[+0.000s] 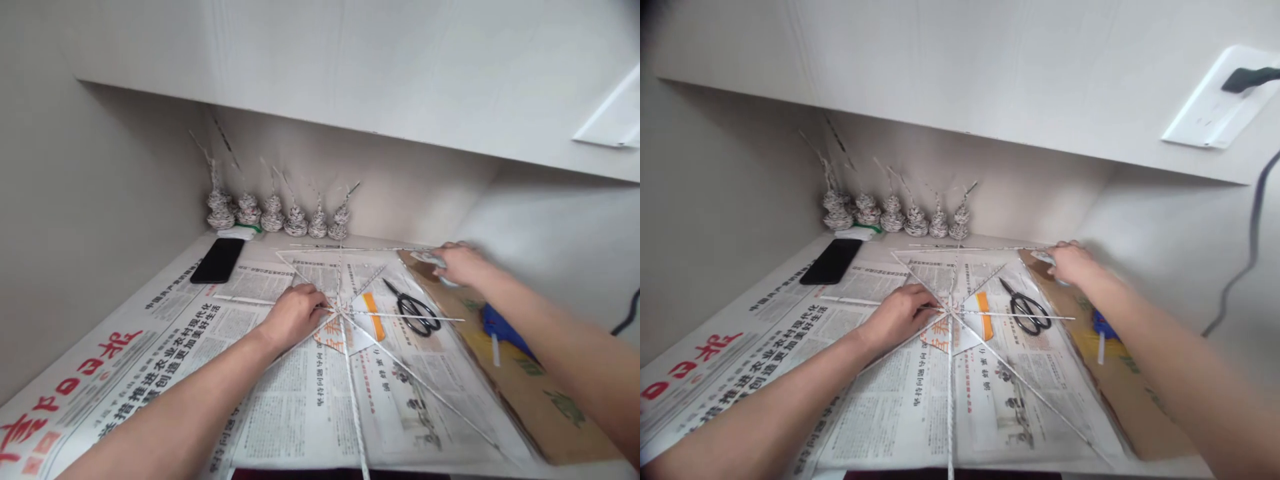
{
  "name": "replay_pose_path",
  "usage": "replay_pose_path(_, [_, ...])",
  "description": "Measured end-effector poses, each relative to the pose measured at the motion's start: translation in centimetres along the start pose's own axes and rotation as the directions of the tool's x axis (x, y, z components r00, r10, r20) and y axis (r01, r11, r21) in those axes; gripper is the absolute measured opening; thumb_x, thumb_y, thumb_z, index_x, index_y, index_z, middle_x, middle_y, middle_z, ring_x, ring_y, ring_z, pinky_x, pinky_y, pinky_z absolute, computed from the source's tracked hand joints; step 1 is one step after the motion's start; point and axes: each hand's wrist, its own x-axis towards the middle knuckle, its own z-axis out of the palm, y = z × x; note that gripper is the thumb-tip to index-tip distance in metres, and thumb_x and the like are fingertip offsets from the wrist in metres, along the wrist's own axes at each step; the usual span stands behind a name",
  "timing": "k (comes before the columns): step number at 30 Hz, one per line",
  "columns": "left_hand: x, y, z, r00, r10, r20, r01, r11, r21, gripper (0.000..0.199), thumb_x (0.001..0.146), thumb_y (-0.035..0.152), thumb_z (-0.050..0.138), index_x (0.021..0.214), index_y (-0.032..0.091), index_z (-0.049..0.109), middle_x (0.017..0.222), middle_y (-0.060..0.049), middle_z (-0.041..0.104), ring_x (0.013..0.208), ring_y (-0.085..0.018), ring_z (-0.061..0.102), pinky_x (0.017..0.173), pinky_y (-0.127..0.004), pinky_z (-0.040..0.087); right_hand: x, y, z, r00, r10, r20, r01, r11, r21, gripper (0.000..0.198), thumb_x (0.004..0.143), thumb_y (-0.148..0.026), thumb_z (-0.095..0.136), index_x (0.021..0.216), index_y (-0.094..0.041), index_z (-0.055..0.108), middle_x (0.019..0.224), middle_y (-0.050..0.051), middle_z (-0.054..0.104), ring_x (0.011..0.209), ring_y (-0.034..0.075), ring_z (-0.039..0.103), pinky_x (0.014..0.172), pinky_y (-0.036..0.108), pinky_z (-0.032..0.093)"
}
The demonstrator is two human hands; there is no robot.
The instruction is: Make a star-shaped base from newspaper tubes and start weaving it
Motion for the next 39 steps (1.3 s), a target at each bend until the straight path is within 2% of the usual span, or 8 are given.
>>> replay_pose_path(4, [0.1,0.1,0.2,1.0,0.003,0.012,-0.003,1.0,0.025,0.016,0.091,0.023,0.057,0.096,0.018,0.072,0.093,-0.006,0.068,0.095,-0.022,0.063,0.087,-0.033,0.048,2.8,-4.1,0.8,0.993,-0.114,-0.011,0.114,0.993,0.034,0.029,0.082,-0.023,0.069,0.107,-0.013,0.076,0.112,0.021,0.072,0.107,0.036,0.064,0.093,0.048,0.047])
replay_pose_path(9, [0.2,0.1,0.3,1.0,0.003,0.016,-0.003,1.0,0.029,0.013,0.09,0.022,0.059,0.095,0.018,0.07,0.095,-0.005,0.067,0.097,-0.022,0.062,0.088,-0.033,0.048,6.8,-16.2,1.3,0.934,-0.348,-0.087,0.358,0.921,0.156,0.03,0.095,-0.032,0.052,0.114,-0.023,0.074,0.117,0.007,0.073,0.115,0.022,0.06,0.1,0.03,0.042])
replay_pose_path(13, [0.2,-0.1,0.3,1.0,0.007,0.012,-0.008,1.0,0.021,0.013,0.09,0.022,0.059,0.096,0.019,0.07,0.095,-0.005,0.066,0.097,-0.021,0.062,0.088,-0.032,0.048,9.3,-22.3,1.7,0.946,-0.305,-0.108,0.321,0.928,0.191,0.026,0.094,-0.028,0.055,0.11,-0.02,0.074,0.115,0.01,0.073,0.116,0.023,0.06,0.096,0.03,0.044])
replay_pose_path(16, [0.2,-0.2,0.3,1.0,0.0,0.019,0.0,1.0,0.018,0.014,0.091,0.025,0.058,0.098,0.019,0.07,0.097,-0.005,0.066,0.098,-0.022,0.061,0.09,-0.033,0.047,10.6,-22.0,2.5,0.987,-0.122,-0.108,0.14,0.973,0.186,0.029,0.098,-0.03,0.051,0.119,-0.017,0.066,0.121,0.012,0.068,0.115,0.023,0.06,0.097,0.037,0.047])
replay_pose_path(21, [0.2,0.1,0.4,0.999,-0.019,0.047,0.017,0.999,0.047,0.016,0.093,0.026,0.055,0.099,0.019,0.068,0.099,-0.006,0.065,0.099,-0.022,0.061,0.091,-0.035,0.047,11.2,-17.5,4.6,0.994,0.112,0.014,-0.113,0.987,0.115,0.035,0.095,-0.037,0.061,0.123,-0.016,0.06,0.124,0.011,0.062,0.107,0.023,0.063,0.09,0.045,0.054])
replay_pose_path(26, [0.3,0.3,0.5,0.999,-0.017,0.045,0.014,0.998,0.064,0.016,0.093,0.026,0.054,0.098,0.02,0.068,0.099,-0.006,0.065,0.098,-0.022,0.061,0.089,-0.034,0.048,10.8,-16.4,6.1,0.995,-0.003,0.103,-0.006,0.996,0.087,0.034,0.095,-0.035,0.06,0.125,-0.019,0.06,0.127,0.01,0.061,0.107,0.023,0.063,0.09,0.044,0.054])
replay_pose_path(33, [0.4,0.2,0.4,0.999,0.0,0.035,-0.001,0.999,0.034,0.016,0.093,0.025,0.055,0.097,0.02,0.068,0.098,-0.006,0.066,0.097,-0.021,0.062,0.089,-0.033,0.048,10.6,-16.7,6.0,0.98,-0.189,0.059,0.181,0.976,0.124,0.034,0.095,-0.036,0.061,0.124,-0.017,0.06,0.125,0.01,0.062,0.107,0.023,0.063,0.09,0.044,0.054])
replay_pose_path(39, [0.3,0.1,0.5,0.999,0.004,0.038,-0.005,1.0,0.03,0.016,0.092,0.025,0.055,0.099,0.02,0.069,0.099,-0.006,0.066,0.098,-0.022,0.062,0.091,-0.033,0.047,9.9,-16.4,6.0,0.974,-0.225,-0.037,0.227,0.953,0.2,0.033,0.095,-0.037,0.06,0.122,-0.017,0.061,0.122,0.009,0.063,0.103,0.022,0.064,0.088,0.044,0.054])
